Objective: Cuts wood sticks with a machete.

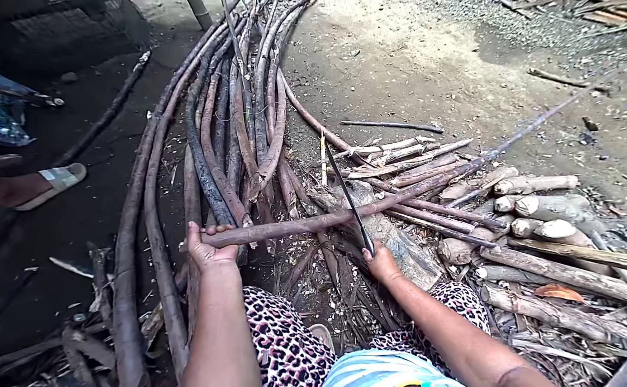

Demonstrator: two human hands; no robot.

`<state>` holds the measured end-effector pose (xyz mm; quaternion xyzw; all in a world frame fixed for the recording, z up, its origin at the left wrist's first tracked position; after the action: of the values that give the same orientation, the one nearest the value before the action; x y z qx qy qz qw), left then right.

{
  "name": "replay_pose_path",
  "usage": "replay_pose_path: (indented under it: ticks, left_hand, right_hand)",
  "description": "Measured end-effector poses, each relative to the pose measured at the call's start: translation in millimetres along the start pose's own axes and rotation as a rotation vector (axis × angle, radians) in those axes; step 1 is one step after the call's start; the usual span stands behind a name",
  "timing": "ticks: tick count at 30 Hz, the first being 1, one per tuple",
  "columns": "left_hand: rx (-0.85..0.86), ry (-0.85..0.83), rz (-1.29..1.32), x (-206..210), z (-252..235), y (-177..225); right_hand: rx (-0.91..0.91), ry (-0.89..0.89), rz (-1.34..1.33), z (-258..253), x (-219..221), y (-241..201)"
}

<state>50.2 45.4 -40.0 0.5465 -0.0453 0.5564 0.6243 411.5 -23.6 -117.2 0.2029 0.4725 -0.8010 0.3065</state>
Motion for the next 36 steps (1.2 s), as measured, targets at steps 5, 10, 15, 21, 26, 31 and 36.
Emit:
replay_pose_path:
  ticks: [5,10,15,21,26,31,36]
  left_hand:
    - [0.222,-0.223,0.051,27,-3,40]
    - [0.285,-0.046,0.024,-6,-34,45]
    - [0.329,-0.048,0.040,2,-47,31]
    - [0.337,-0.190,0.002,10,-38,23]
    - [0.326,-0.192,0.008,7,-37,18]
    - [0.331,-0.244,0.031,6,-41,19]
    - [0.296,-0.355,0.040,4,-48,18]
  right_hand:
    - [-0.074,-0.014,0.139,-17,-11,-21]
    - [-0.082,-0.021,0.012,-3,12,-11]
    - [-0.181,0.099,-0.187,42,-14,-15]
    - [-0.987,0.470,-0.370,101,-132,-139]
    - [-1.546,1.015,-0.490,129,-221,-245]
    - [-0.767,0.761,-0.137,48,-81,-109]
    - [0.080,-0.058,0.075,-4,20,-7]
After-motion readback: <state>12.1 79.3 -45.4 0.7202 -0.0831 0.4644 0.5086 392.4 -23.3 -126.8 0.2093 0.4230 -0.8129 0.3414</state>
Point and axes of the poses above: each hand's wrist, its own z-axis away from the middle knuckle, its own x-axis out of the palm, y = z × x, the point moved 4 cm from there along -z, towards the middle knuckle, and after that the axes turned 6 degrees about -x, right-handed, at the moved point
